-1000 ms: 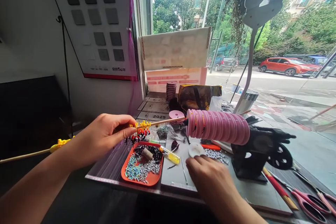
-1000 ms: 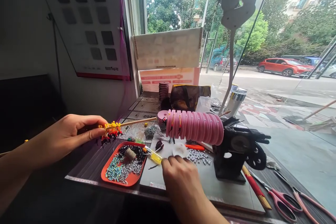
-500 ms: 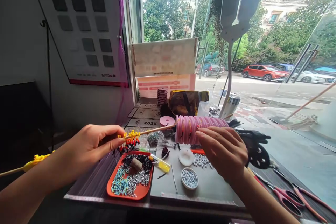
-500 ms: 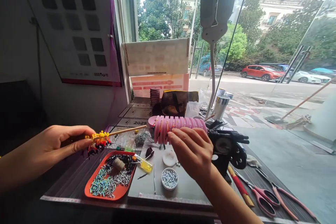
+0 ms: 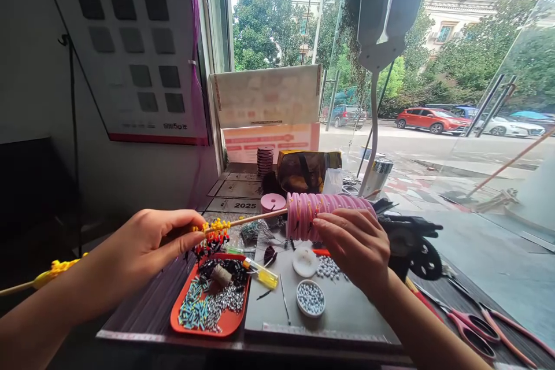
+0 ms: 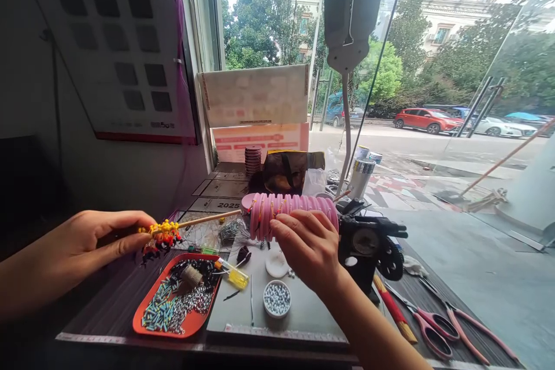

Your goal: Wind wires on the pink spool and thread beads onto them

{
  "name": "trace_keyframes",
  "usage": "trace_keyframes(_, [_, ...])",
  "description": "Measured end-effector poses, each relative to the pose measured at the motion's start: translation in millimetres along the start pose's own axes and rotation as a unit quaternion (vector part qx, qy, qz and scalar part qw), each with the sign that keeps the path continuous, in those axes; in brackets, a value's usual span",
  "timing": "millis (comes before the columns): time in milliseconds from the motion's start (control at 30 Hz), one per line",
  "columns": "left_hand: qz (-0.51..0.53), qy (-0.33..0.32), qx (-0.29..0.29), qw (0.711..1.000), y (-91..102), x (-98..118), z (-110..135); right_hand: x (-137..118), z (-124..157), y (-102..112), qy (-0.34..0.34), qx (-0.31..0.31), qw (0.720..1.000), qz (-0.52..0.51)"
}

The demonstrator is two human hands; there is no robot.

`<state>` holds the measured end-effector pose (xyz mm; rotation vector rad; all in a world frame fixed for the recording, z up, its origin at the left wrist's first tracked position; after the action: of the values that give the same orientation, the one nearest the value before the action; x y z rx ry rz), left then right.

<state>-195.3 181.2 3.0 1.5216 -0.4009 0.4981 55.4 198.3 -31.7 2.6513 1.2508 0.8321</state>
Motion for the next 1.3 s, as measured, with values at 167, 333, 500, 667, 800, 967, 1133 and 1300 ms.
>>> trace_keyframes(167, [-0.014, -0.026, 0.002, 1.0, -1.0, 6.4, -2.9, -23.6, 3.8, 9.5, -0.036, 0.017, 0.999, -0.032])
trace_keyframes(333, [-0.032, -0.082, -0.012, 0.996, -8.3, 23.3, -3.7, -43.3, -17.1, -15.0, -0.213, 0.011, 0.937, -0.276])
trace_keyframes(500, [-0.036, -0.096, -0.029, 0.994, -12.9, 35.9, 0.1, -52.4, -22.9, -72.8, -0.408, -0.089, 0.778, -0.47])
trace_keyframes(667, [-0.01, -0.096, -0.05, 0.994, -14.4, 40.5, 1.5, -54.2, -22.1, -85.6, -0.455, 0.016, 0.664, -0.593])
trace_keyframes(800, [0.006, -0.097, -0.062, 0.993, -14.7, 40.9, 1.6, -55.6, -25.6, -87.8, -0.45, 0.065, 0.606, -0.653])
trace_keyframes(967, [0.008, -0.094, -0.063, 0.994, -14.5, 34.6, 0.6, -53.8, -22.6, -84.8, -0.466, 0.08, 0.604, -0.642])
trace_keyframes(1133, [0.019, -0.095, -0.076, 0.992, -15.5, 36.1, 2.4, -57.9, -24.1, -88.6, -0.444, 0.058, 0.618, -0.646])
trace_keyframes(1300, [0.008, -0.086, -0.07, 0.994, -13.7, 35.7, 3.6, -50.5, -14.9, -82.8, -0.48, 0.087, 0.642, -0.592])
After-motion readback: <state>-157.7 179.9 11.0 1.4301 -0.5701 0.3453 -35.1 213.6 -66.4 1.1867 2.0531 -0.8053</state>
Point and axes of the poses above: each hand's wrist, its own z-axis away from the middle knuckle, its own y-axis out of the back of the hand, x = y × z, the point moved 7 cm from there along -z, towards the middle knuckle, and after that the axes turned 14 degrees about y, right-handed, at the moved point
